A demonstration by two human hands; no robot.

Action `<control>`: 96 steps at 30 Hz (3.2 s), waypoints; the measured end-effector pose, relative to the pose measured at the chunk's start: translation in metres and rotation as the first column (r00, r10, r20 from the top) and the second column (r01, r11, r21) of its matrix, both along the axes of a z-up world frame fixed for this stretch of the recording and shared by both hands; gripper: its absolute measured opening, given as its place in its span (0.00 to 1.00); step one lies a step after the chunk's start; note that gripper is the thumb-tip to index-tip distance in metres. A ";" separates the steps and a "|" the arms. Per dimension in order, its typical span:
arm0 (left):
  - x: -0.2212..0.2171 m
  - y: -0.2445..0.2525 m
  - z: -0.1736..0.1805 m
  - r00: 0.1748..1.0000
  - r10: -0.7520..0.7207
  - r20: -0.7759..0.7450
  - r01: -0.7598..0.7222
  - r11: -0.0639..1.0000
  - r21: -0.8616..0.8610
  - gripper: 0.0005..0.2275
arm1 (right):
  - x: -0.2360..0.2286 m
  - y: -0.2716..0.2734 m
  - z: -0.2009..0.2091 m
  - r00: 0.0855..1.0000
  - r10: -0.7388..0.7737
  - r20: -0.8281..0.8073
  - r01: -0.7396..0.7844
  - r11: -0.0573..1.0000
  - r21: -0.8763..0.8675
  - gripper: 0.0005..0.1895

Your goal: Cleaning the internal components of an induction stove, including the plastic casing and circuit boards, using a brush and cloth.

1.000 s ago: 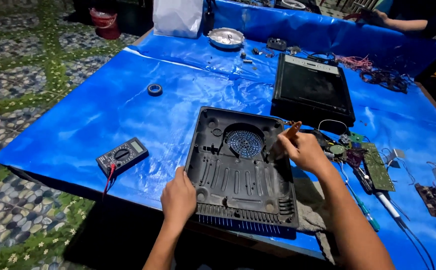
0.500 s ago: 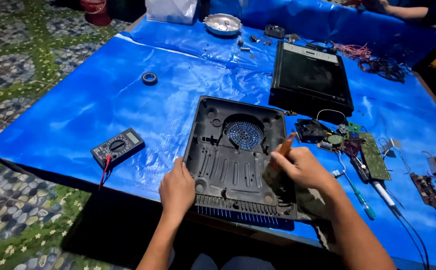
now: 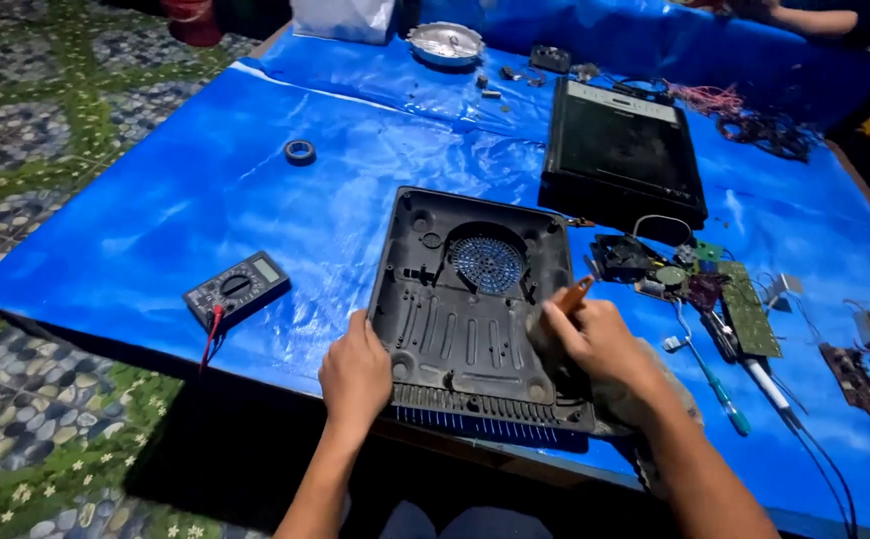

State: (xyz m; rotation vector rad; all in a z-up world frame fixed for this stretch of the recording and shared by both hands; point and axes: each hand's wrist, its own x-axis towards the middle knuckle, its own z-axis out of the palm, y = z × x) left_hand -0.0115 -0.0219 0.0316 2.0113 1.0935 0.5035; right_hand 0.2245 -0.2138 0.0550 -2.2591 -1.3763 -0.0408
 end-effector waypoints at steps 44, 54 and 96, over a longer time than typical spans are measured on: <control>0.014 0.013 -0.037 0.993 0.053 -0.102 -0.057 0.998 -0.033 0.18 | -0.013 -0.008 0.033 0.909 -0.145 -0.391 0.130 0.989 -0.066 0.16; 0.014 0.013 -0.044 0.993 0.067 -0.092 -0.067 0.998 0.005 0.18 | -0.002 -0.010 0.026 0.892 -0.250 -0.377 0.145 0.947 -0.285 0.15; 0.003 0.001 -0.009 0.999 0.027 -0.023 -0.026 0.999 0.042 0.19 | -0.009 -0.023 0.033 0.909 0.077 -0.409 -0.048 0.996 0.081 0.20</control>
